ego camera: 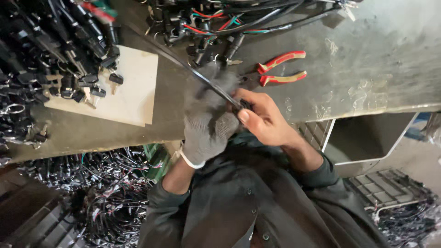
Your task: The person sits at a workbench assembling power cable connectors. They insert stripped red and green wires into a black connector body by hand, seat the wires, and use pliers to crimp and secure terminals onto the cable ends, working on one cable at a time.
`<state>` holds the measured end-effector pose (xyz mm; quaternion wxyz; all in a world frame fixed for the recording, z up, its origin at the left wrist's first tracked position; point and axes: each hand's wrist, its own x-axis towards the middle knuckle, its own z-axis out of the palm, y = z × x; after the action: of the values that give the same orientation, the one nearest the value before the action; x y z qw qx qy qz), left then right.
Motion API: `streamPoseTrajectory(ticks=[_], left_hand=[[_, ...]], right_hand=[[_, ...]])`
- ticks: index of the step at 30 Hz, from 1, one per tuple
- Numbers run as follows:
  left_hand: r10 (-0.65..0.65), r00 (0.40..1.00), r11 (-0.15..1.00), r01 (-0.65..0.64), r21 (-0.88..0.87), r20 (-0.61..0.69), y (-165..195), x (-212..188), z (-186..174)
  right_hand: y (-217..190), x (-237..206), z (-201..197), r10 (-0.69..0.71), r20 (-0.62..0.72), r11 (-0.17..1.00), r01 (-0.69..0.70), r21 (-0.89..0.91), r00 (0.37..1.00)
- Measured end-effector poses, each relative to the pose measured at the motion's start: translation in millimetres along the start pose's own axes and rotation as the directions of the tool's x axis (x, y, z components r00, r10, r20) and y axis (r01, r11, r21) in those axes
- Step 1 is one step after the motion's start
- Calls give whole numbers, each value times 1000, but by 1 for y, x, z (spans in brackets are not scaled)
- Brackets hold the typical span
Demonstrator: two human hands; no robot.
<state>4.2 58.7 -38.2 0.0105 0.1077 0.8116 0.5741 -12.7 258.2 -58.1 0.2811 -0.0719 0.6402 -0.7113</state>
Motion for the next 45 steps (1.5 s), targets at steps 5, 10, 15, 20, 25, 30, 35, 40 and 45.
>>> streamPoseTrajectory(ticks=[5, 10, 15, 20, 25, 30, 35, 40, 45], left_hand=[[206, 970, 976, -196, -94, 125, -4, 10, -12], [262, 946, 960, -235, -155, 190, 4, 18, -24], [278, 939, 924, -202, -325, 204, 10, 19, -28], [114, 989, 863, -49, -503, 99, 14, 22, -10], [-227, 953, 672, 304, -676, 202, 19, 26, -5], [-172, 975, 771, 42, -636, -144, 12, 19, -12], [-101, 983, 935, 42, -352, -151, 5, 2, -10], [-179, 978, 876, 207, -436, 105, 9, -2, -10], [-137, 988, 721, 148, -677, 71, 41, -12, -4]], right_hand=[[11, -5, -3, -195, 30, 970, 197, -142, 980], [26, 0, -20, 79, 332, 973, 0, -232, 940], [42, -8, -24, -129, 505, 959, -22, 281, 853], [37, -4, 4, -201, 45, 969, 192, 154, 979], [-2, 17, 23, -237, -408, 958, 283, 54, 882], [-35, 14, -33, -493, 87, 167, 192, -967, 865], [-9, 1, -62, -441, 10, 71, 46, -996, 898], [-3, -11, -50, -93, -407, 994, 110, 19, 909], [-24, 8, -27, -468, -4, 709, 374, -598, 883]])
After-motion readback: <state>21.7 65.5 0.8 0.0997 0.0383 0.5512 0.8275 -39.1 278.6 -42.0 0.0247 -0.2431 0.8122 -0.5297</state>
